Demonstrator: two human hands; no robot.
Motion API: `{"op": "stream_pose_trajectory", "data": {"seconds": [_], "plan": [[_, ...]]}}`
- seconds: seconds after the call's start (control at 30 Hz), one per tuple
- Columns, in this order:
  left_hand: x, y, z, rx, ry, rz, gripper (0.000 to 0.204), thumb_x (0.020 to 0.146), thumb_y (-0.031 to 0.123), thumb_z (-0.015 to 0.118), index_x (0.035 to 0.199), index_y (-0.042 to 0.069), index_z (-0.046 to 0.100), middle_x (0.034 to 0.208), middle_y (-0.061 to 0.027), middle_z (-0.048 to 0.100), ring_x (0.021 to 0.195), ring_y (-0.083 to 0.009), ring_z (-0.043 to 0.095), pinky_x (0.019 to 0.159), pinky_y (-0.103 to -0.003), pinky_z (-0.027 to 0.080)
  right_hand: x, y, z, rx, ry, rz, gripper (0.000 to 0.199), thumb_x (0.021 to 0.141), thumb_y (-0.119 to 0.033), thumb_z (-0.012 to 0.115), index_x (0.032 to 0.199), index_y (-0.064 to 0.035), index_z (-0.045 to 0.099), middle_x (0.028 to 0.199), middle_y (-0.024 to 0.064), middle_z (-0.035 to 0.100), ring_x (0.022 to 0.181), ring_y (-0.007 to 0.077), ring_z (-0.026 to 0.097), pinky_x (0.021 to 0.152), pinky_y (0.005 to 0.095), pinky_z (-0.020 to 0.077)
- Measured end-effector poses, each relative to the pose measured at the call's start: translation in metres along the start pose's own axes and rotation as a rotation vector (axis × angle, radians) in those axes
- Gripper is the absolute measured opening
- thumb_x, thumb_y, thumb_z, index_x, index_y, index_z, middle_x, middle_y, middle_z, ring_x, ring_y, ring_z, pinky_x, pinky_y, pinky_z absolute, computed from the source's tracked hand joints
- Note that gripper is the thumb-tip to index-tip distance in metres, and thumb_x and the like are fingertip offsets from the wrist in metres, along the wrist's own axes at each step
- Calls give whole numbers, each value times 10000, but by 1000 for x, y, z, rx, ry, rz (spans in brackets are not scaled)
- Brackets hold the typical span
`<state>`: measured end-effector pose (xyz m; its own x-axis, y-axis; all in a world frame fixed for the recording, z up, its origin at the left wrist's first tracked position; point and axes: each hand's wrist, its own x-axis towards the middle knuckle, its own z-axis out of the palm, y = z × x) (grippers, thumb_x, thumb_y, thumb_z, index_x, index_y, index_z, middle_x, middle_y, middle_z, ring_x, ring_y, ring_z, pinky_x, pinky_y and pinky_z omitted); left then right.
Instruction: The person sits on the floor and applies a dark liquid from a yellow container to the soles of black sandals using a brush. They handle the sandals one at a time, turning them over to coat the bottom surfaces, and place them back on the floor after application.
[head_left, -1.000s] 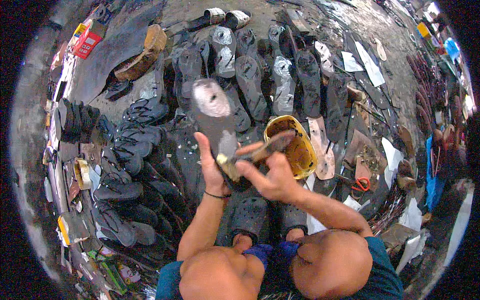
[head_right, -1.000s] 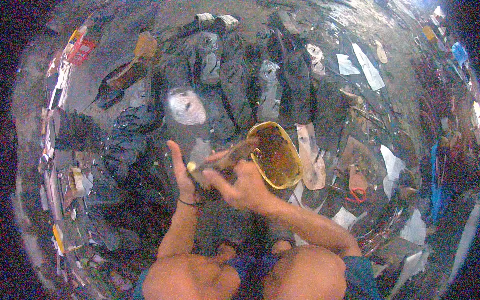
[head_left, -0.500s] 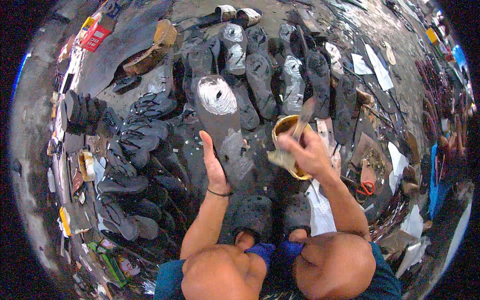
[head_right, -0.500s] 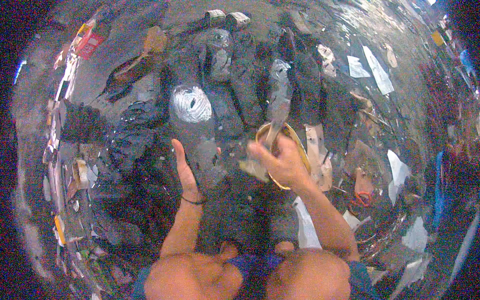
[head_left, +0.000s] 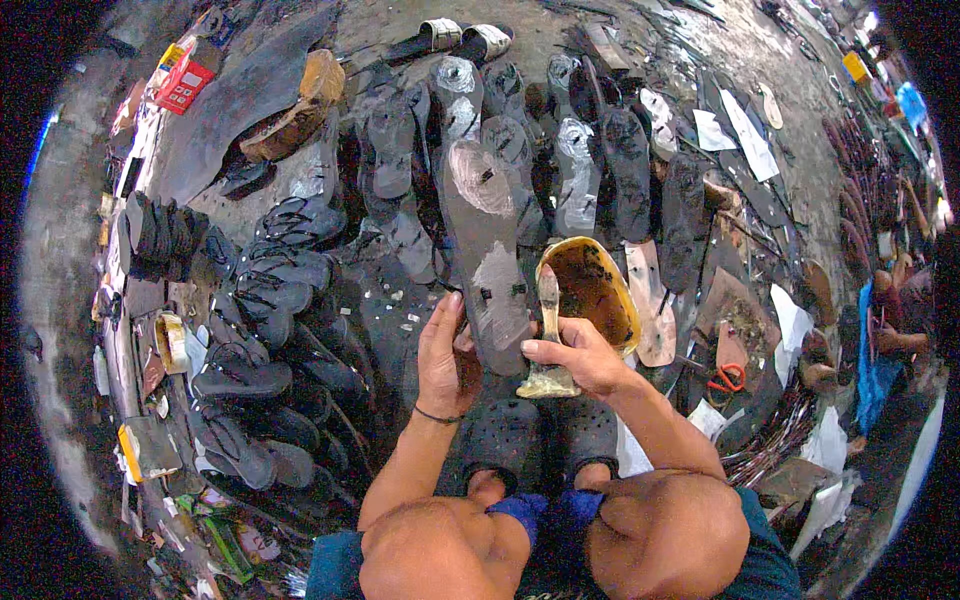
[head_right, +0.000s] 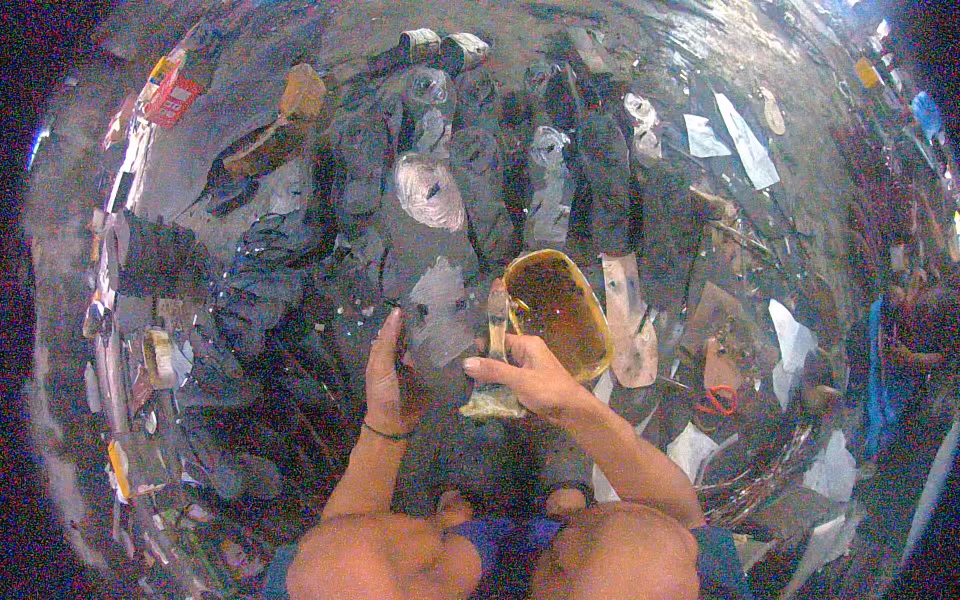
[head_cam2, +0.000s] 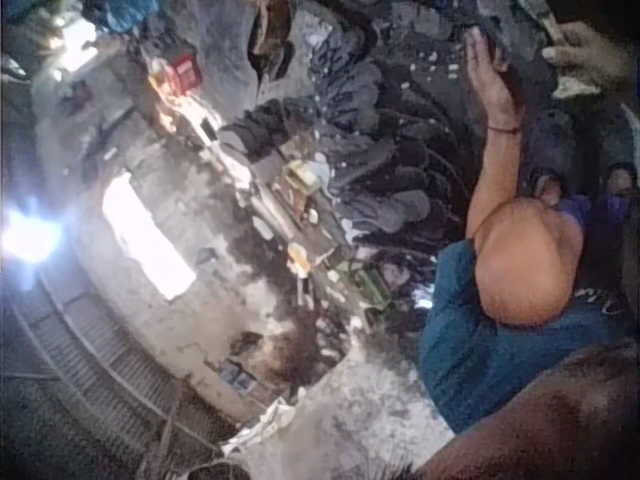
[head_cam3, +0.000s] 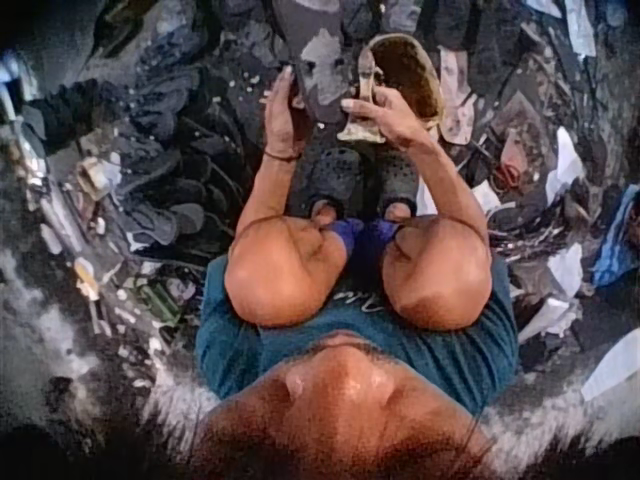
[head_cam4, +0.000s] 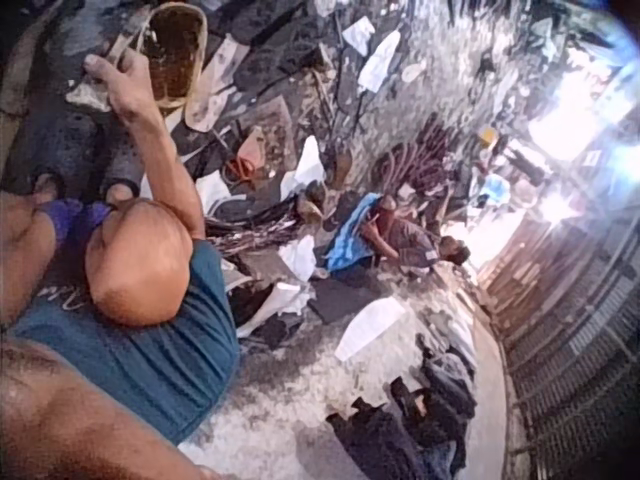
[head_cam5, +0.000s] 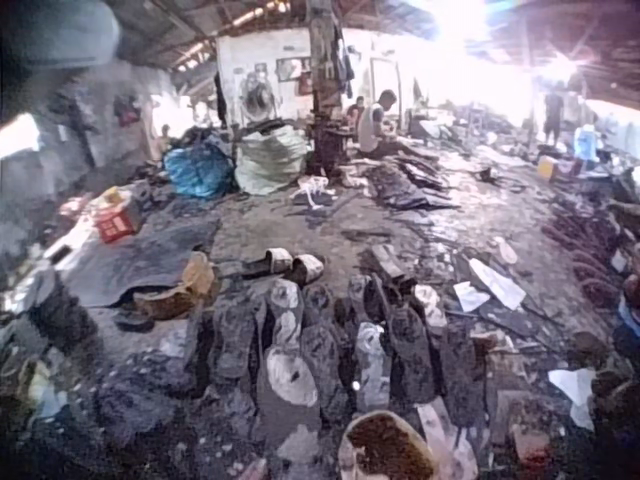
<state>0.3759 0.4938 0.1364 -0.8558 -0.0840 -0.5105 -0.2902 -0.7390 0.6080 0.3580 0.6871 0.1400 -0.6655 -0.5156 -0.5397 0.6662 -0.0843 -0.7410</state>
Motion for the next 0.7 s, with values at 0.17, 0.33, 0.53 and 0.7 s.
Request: {"op": "stream_pose_trajectory", "data": {"seconds": [0.17,0.33,0.53,0.7], "plan": [[1,-2,-11,68,-11,27,390,1036,392,517,1237,67,595,1141,-67,692,1003,-188,675,904,-336,542,5,9,-4,-77,-14,-22,245,926,-185,716,1105,-27,662,969,-13,665,859,84,608,783,267,505],[12,13,11,-231,-242,-56,686,974,650,446,1310,65,568,1148,-99,689,1007,-239,689,858,-394,588,5,7,-5,-214,-142,7,253,932,-222,718,1079,-25,659,936,-20,663,850,73,604,758,273,505],[29,26,3,-181,-211,127,683,956,597,550,1290,1,566,1154,-122,688,970,-231,695,849,-391,597,-1,-8,-16,-127,223,-236,230,994,-185,634,1146,-13,658,1046,74,703,876,130,658,810,294,537],[30,7,8,-4,-49,281,594,949,517,627,1247,4,610,1138,-109,696,969,-196,680,866,-334,561,10,-15,36,-310,317,-641,239,912,-156,734,1099,-16,681,990,57,714,843,126,659,801,291,533]]}}
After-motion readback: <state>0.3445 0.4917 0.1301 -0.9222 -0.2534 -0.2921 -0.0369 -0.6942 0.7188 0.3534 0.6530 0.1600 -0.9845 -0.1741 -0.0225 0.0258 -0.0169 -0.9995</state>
